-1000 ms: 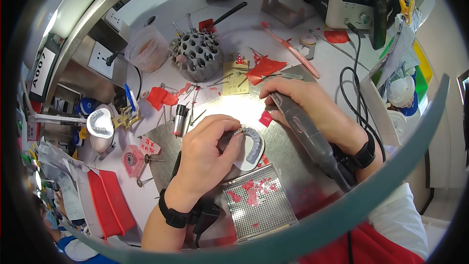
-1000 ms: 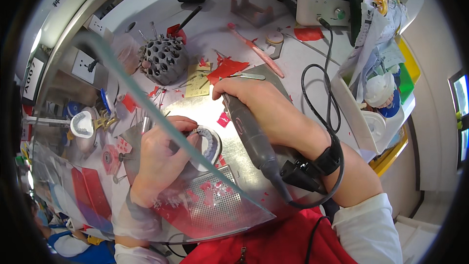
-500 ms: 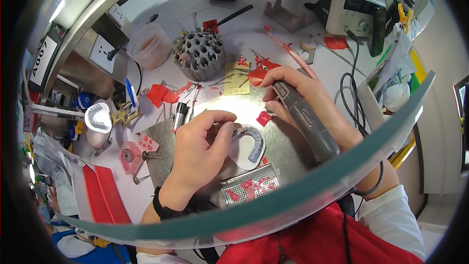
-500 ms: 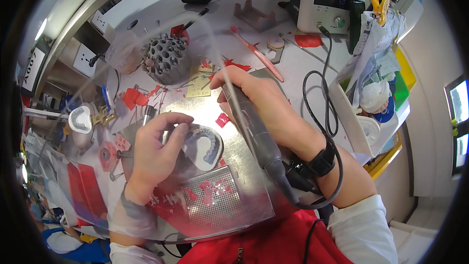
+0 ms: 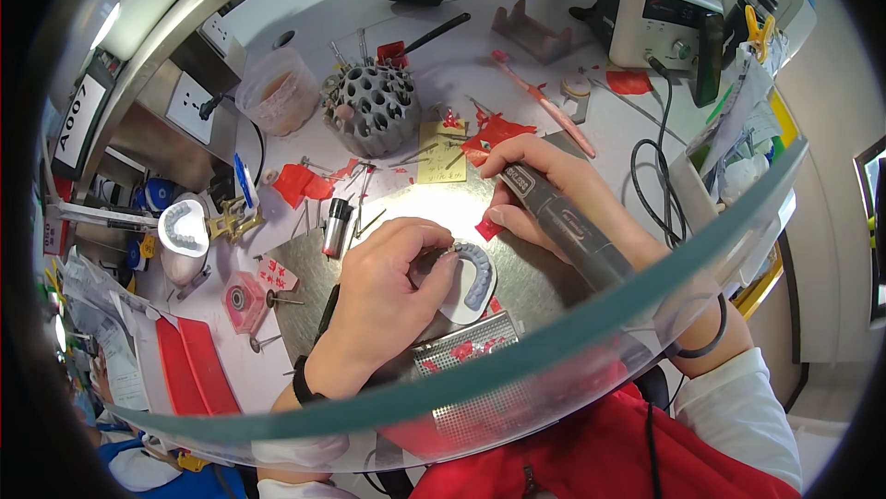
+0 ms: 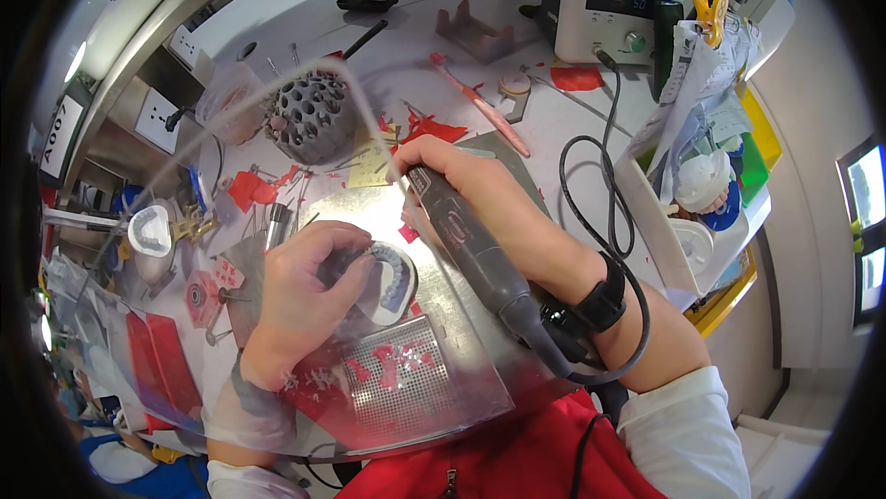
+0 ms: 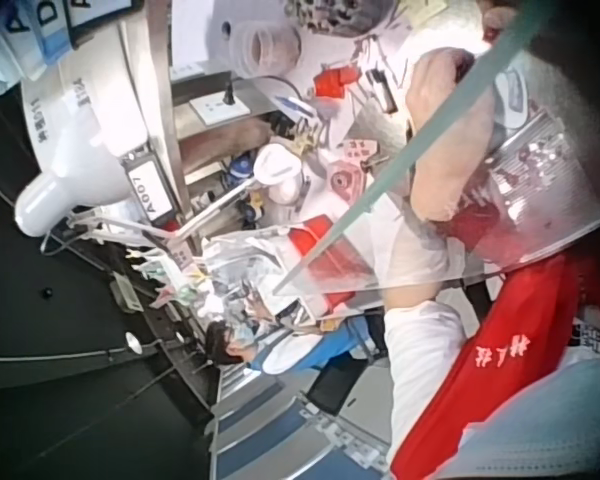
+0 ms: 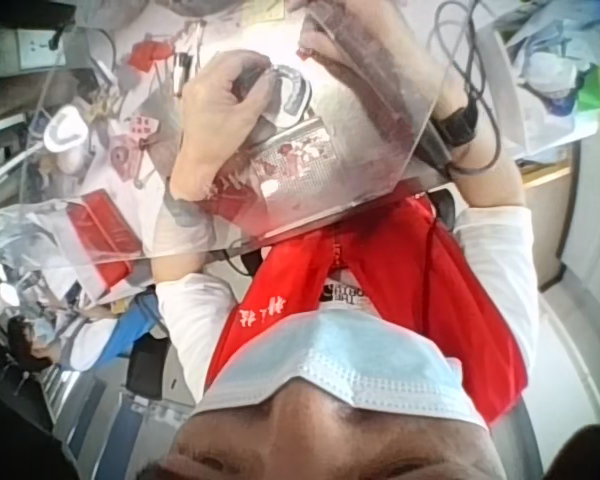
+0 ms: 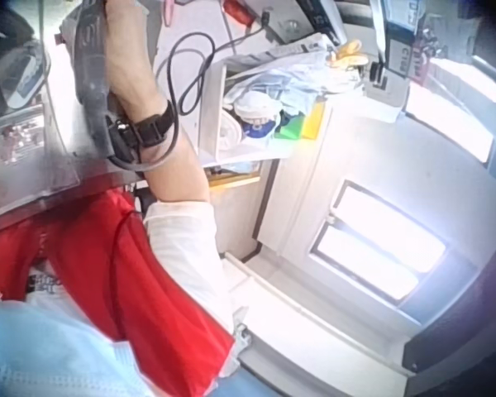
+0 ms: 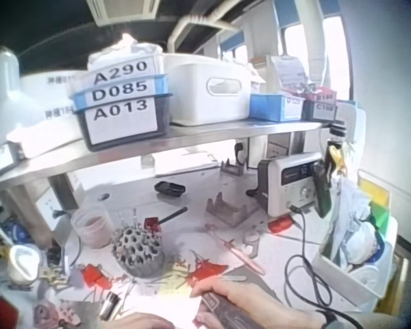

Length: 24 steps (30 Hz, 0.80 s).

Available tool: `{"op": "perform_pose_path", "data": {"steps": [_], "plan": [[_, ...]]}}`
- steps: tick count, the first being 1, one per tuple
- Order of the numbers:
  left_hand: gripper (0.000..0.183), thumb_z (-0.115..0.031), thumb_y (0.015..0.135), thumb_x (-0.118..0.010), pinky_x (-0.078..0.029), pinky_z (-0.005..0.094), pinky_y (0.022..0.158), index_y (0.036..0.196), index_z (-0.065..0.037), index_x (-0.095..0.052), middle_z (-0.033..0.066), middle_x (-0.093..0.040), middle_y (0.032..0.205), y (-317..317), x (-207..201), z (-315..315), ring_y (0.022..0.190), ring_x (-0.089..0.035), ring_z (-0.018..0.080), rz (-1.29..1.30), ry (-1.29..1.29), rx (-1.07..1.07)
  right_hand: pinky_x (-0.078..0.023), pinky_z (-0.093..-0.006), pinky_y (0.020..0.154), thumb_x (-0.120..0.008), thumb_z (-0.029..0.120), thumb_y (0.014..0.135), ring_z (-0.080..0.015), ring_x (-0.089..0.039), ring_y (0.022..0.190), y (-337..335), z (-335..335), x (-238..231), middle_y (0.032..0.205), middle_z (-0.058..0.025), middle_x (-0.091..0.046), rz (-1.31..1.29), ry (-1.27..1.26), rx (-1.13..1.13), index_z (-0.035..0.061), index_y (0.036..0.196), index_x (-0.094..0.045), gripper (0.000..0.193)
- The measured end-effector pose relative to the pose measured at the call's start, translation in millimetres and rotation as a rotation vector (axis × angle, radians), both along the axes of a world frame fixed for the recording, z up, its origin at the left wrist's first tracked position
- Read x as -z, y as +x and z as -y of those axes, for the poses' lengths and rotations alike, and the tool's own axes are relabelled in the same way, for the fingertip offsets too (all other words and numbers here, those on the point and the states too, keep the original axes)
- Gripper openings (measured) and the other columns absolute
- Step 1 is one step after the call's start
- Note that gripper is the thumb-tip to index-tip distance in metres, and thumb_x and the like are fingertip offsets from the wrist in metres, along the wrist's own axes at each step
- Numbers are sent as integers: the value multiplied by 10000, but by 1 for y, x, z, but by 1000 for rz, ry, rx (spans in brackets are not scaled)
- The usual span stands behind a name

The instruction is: The recorder is seen using a rotary tool to grind and shape dental prosthetics and plaster dental models at a laboratory workbench.

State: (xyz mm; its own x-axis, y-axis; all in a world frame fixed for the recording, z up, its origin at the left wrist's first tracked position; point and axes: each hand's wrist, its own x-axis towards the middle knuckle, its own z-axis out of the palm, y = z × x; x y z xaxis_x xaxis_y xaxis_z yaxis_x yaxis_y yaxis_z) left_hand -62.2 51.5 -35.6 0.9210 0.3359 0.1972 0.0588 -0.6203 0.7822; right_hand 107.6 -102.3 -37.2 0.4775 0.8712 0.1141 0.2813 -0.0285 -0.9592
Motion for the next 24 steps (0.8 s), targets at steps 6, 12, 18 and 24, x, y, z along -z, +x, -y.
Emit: {"op": "perform_pose_path", "data": {"steps": [6,12,18,24], "plan": [[138,-9,933,-601,-524,265,781,1033,40,-684,100,-737,961,-1,-3,-4,862,-679,130,-37,-105,-114,-467,-269,774,-661,41,858,-136,-601,847,10,4,-9,910,-74,-643,246,-111,-12,64,1134,-574,291],[158,6,970,-558,-521,264,826,1086,53,-655,105,-721,983,-1,-4,-5,903,-680,143,-27,-204,-125,-466,-409,802,-681,66,804,-313,-596,899,9,1,-1,910,-109,-636,433,-20,-170,84,1119,-572,334],[166,1,996,-520,-533,271,858,1091,59,-644,111,-707,1019,0,-3,-2,958,-683,157,-68,-331,-167,-477,-402,767,-671,54,819,-302,-618,853,11,1,9,884,-120,-645,502,8,-128,81,1111,-566,311],[173,22,993,-513,-526,278,893,1105,77,-633,125,-698,1040,5,5,-2,988,-670,161,21,-354,-128,-479,-324,647,-629,17,845,-208,-644,737,8,7,-2,843,-93,-658,67,52,-45,52,1113,-554,281]]}}
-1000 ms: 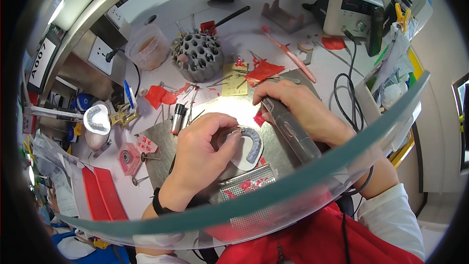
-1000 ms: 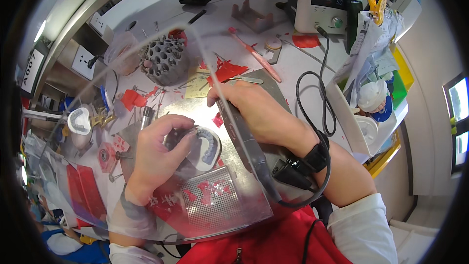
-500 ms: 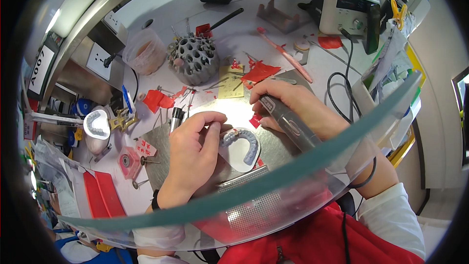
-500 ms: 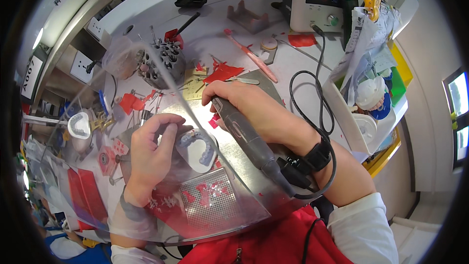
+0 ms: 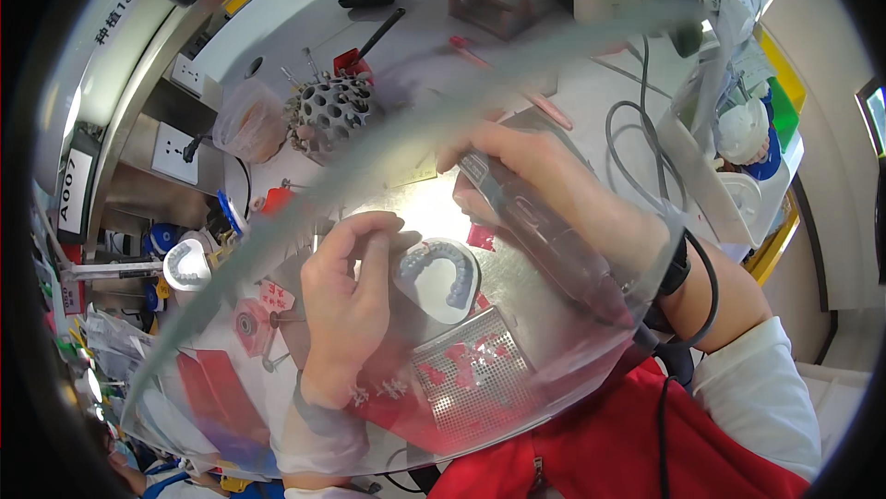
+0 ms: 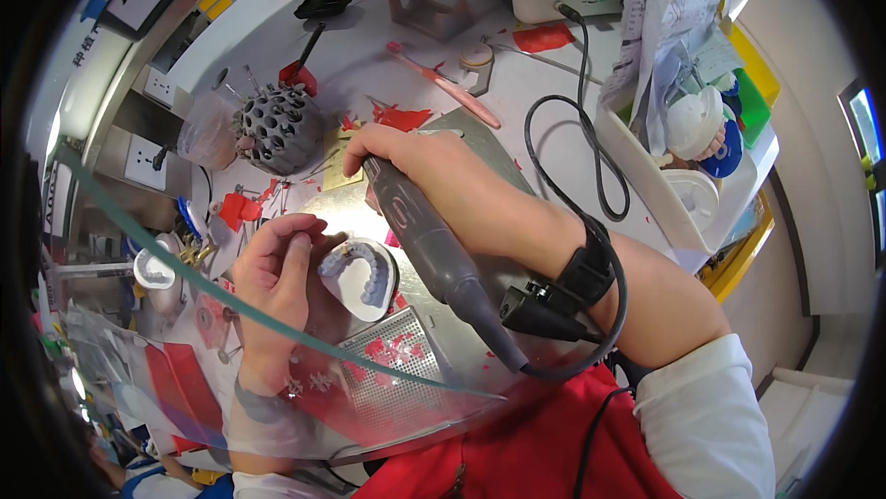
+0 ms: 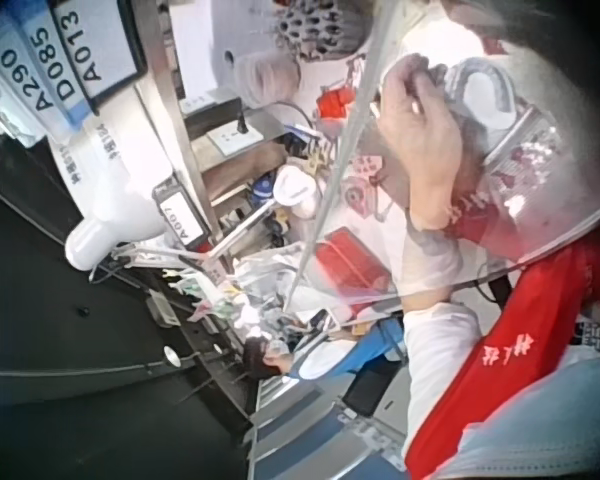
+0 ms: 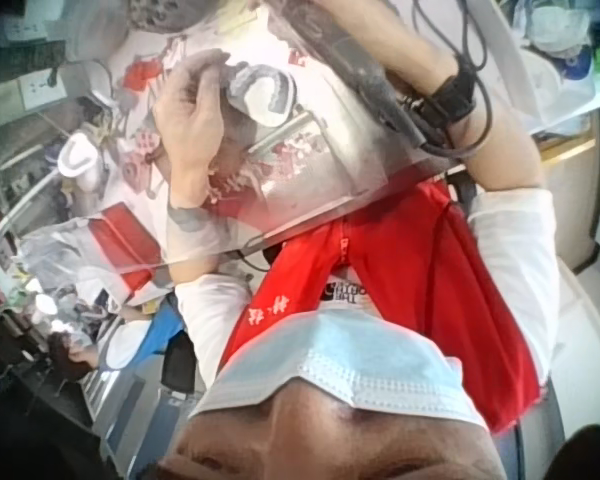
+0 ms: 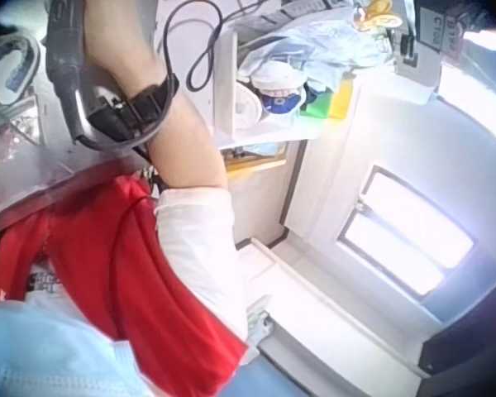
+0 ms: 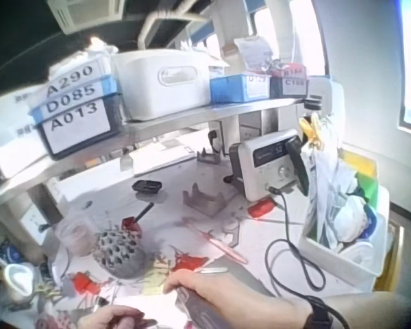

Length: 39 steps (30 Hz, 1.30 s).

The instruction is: The recorder is seen using a rotary tool to grind and shape dental prosthetics and plaster dental models at a laboratory workbench.

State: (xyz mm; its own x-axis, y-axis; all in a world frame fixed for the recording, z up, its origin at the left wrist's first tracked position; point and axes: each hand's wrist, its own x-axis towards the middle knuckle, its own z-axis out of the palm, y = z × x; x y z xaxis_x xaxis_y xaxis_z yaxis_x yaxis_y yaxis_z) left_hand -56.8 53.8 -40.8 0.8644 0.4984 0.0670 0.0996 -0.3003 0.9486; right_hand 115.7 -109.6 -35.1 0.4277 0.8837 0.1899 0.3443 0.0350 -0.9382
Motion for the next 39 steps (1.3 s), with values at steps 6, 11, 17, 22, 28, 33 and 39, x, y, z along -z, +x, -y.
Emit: {"op": "perform_pose_path", "data": {"steps": [6,11,17,22,28,33,39], "plan": [[153,7,877,-666,-517,286,823,1026,36,-683,104,-722,1005,-7,-1,-6,915,-678,167,-49,153,18,-485,-379,706,-630,39,834,-269,-649,804,15,12,0,869,-95,-658,272,-21,-269,77,1110,-575,285],[154,-3,835,-705,-515,298,826,987,15,-697,111,-722,993,-5,-1,-4,906,-681,189,-60,209,54,-483,-393,738,-627,43,831,-300,-640,832,16,8,7,887,-98,-663,370,-60,-286,89,1118,-578,295],[168,38,835,-692,-502,250,742,1002,41,-690,91,-708,1009,-6,-5,-4,861,-643,127,-8,357,143,-485,-355,718,-631,52,847,-240,-640,811,7,4,5,864,-79,-658,262,-16,-152,96,1108,-571,272],[150,14,808,-721,-515,266,705,955,28,-698,104,-710,989,-5,-8,6,798,-655,148,-35,392,103,-473,-242,538,-644,113,899,-81,-606,643,-20,0,-13,761,-29,-641,-76,2,16,68,1132,-536,261],[150,-24,802,-721,-550,308,722,942,21,-694,112,-701,953,-5,-1,7,810,-702,217,-51,493,88,-505,-257,524,-627,113,902,-105,-633,604,-31,-8,-17,721,-49,-633,-473,-134,-4,35,1153,-488,297],[140,-30,824,-718,-552,326,712,951,16,-681,133,-698,963,-5,4,8,814,-704,256,29,577,97,-513,-262,542,-609,98,904,-109,-651,632,-32,-13,-12,727,-75,-654,-516,-218,50,34,1144,-480,280],[123,-14,835,-706,-549,320,706,951,21,-684,136,-702,947,-7,4,11,791,-703,253,59,602,71,-517,-255,562,-632,109,912,-110,-652,628,-35,-10,-20,718,-71,-663,-471,-214,48,38,1148,-485,288]]}}
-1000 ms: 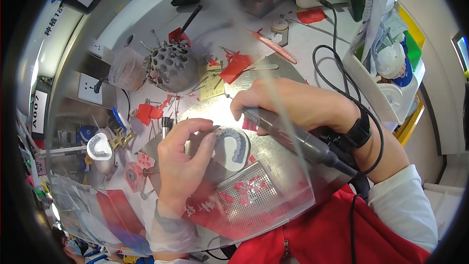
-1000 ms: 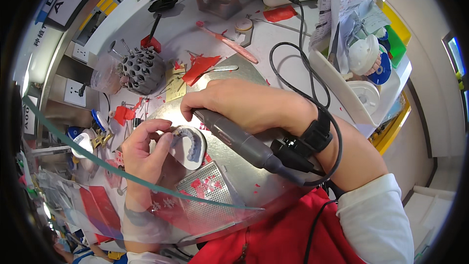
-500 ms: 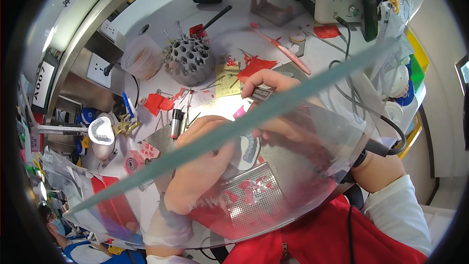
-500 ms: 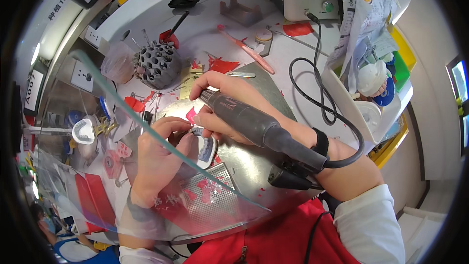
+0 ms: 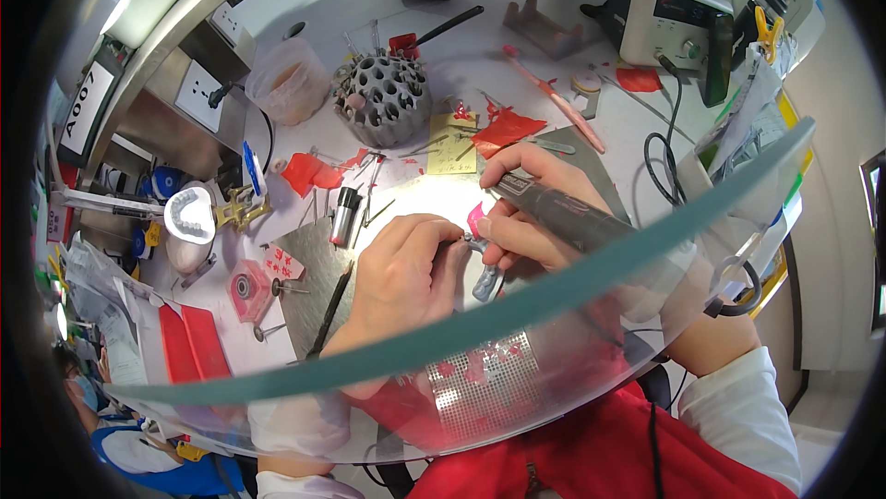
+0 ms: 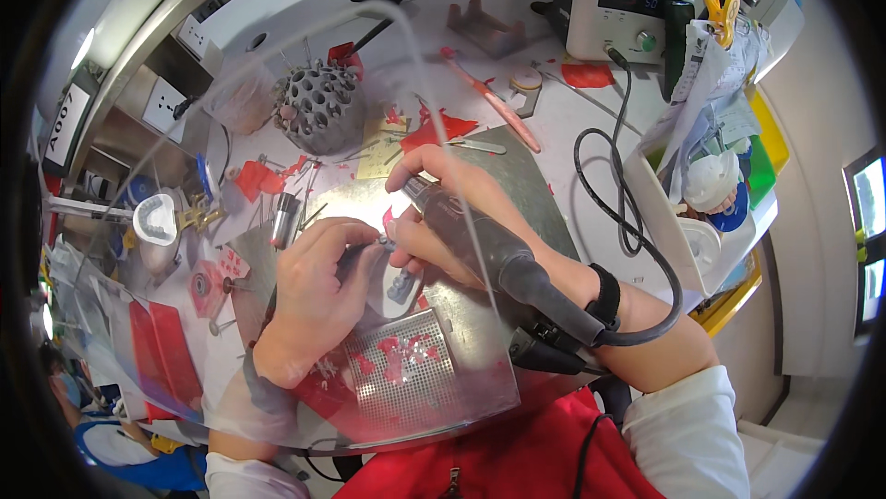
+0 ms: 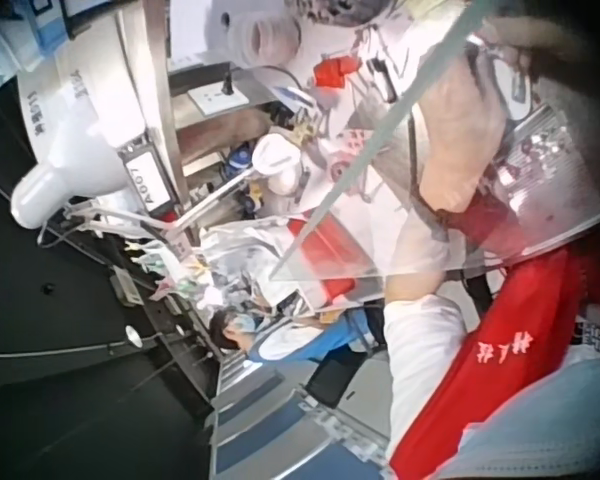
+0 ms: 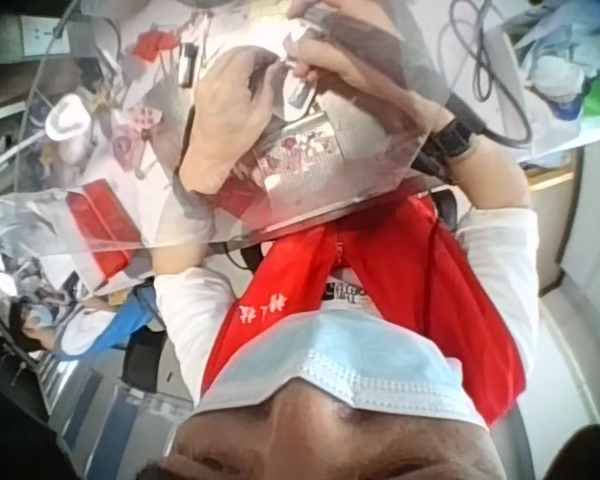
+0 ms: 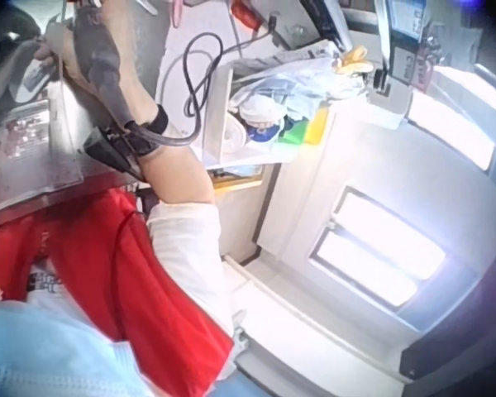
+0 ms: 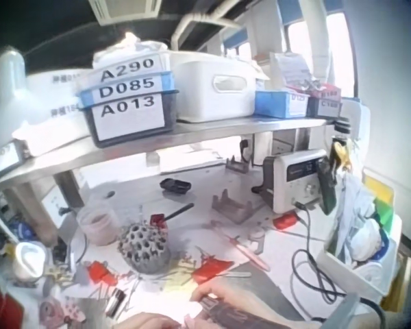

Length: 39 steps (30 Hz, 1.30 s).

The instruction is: The recorder is seen using a rotary tool to grind and shape dental prosthetics and plaster dental models at a laboratory workbench.

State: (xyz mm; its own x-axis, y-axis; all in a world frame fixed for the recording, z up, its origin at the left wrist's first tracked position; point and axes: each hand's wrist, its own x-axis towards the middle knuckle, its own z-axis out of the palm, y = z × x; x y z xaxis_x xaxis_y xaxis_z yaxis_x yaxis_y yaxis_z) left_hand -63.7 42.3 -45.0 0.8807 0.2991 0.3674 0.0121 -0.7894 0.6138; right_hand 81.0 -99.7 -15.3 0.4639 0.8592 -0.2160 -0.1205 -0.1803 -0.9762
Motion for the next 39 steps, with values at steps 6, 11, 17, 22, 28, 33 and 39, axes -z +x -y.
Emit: {"op": "perform_pose_path", "data": {"steps": [6,11,17,22,28,33,39], "plan": [[131,-26,837,-719,-535,282,699,959,23,-711,118,-727,889,-2,-10,-4,773,-696,176,-80,-358,-140,-507,-246,554,-676,126,909,-102,-644,623,1,-1,-10,694,-43,-640,-72,-35,-28,41,1153,-490,318],[130,-27,834,-722,-536,278,714,960,10,-724,111,-731,884,-3,-16,-4,774,-693,157,-85,-334,-121,-505,-243,551,-685,115,904,-98,-631,612,8,-5,2,700,-42,-637,-43,-21,-97,39,1150,-490,322],[138,-12,818,-723,-541,293,732,951,21,-723,117,-728,911,1,-14,-3,799,-700,175,-63,-327,-73,-501,-245,552,-672,89,896,-93,-629,623,10,-5,1,694,-39,-634,27,-9,-118,31,1144,-494,311],[116,-33,827,-712,-541,310,690,929,23,-718,119,-705,898,1,-9,-2,764,-695,208,-35,-267,-51,-497,-243,556,-668,75,882,-92,-625,622,6,-9,-6,689,-37,-635,36,-52,-116,21,1139,-504,309],[102,-61,815,-707,-550,353,675,889,9,-717,133,-682,870,4,-8,-2,735,-683,284,-26,-129,-20,-496,-246,549,-669,74,880,-87,-614,599,8,-7,-5,675,-36,-637,84,-62,-117,20,1145,-506,316],[98,-63,809,-708,-555,375,686,881,2,-720,132,-681,864,3,-8,0,749,-682,302,2,-10,-4,-485,-249,514,-662,64,885,-85,-609,591,7,-8,-4,669,-28,-631,45,-72,-109,54,1166,-508,320],[129,-8,800,-709,-545,345,691,923,30,-717,125,-685,954,3,-9,1,804,-696,259,-37,70,17,-476,-250,500,-653,57,882,-88,-596,578,3,-8,-8,651,-34,-607,0,-81,-59,56,1151,-513,304]]}}
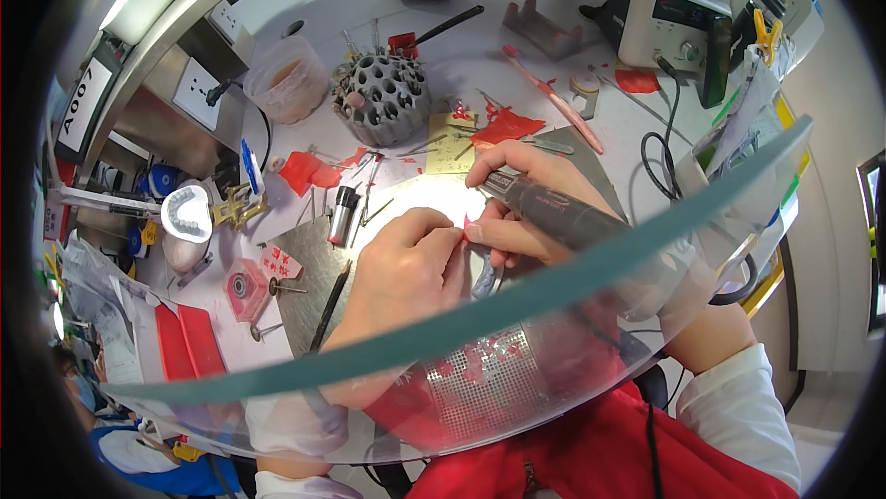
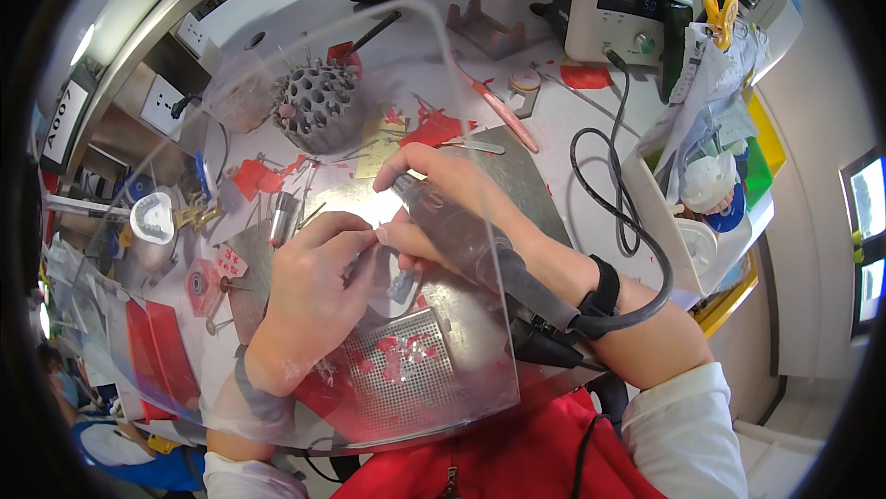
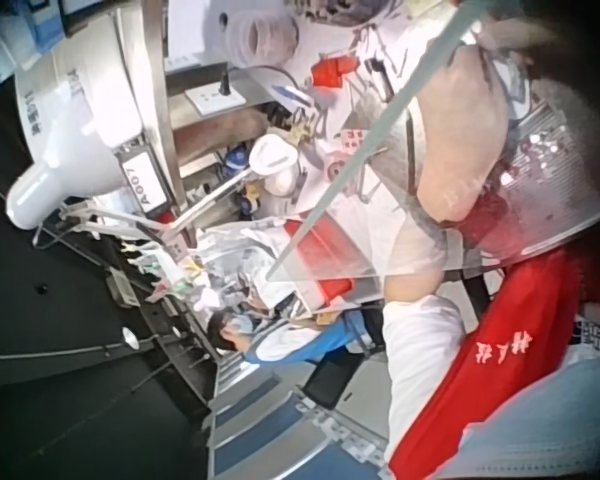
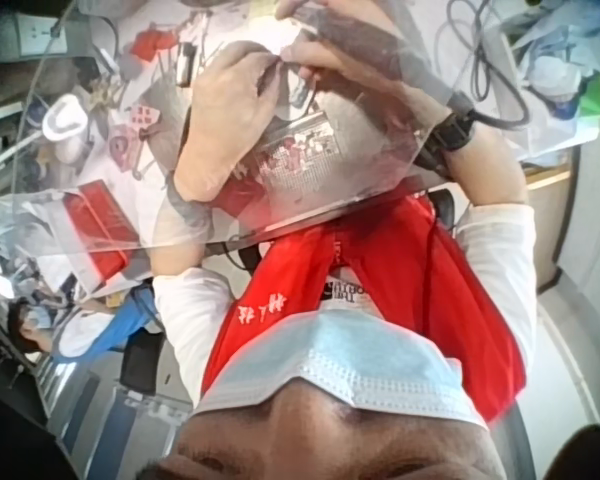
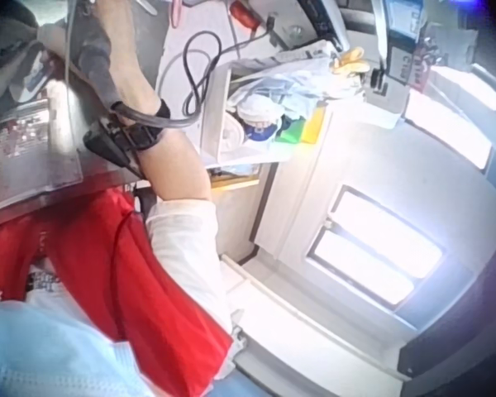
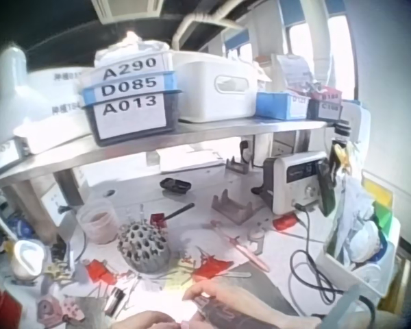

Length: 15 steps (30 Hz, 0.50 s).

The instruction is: The recorder is seen using a rotary tool to grind and shape dental prosthetics and plaster dental models at a laboratory workbench.

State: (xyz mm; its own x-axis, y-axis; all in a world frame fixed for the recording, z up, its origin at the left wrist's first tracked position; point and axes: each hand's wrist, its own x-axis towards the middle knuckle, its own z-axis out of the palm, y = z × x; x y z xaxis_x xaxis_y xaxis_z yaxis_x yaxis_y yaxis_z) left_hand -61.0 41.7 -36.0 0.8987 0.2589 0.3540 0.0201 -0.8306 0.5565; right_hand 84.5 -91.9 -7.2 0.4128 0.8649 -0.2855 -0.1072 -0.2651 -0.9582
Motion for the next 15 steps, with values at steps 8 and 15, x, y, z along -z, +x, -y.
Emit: {"op": "perform_pose_path", "data": {"steps": [8,15], "plan": [[135,-6,818,-697,-538,323,650,943,41,-711,118,-688,955,-1,2,-9,785,-684,255,-20,-77,99,-456,-260,505,-674,72,867,-94,-570,566,6,0,23,674,-21,-588,332,173,-14,62,1131,-524,304],[147,0,816,-705,-544,334,711,962,16,-694,124,-690,966,0,3,-9,831,-692,270,24,-79,101,-470,-261,630,-790,113,829,-86,-544,731,11,17,14,906,-22,-594,243,186,-132,88,1179,-533,435]]}}
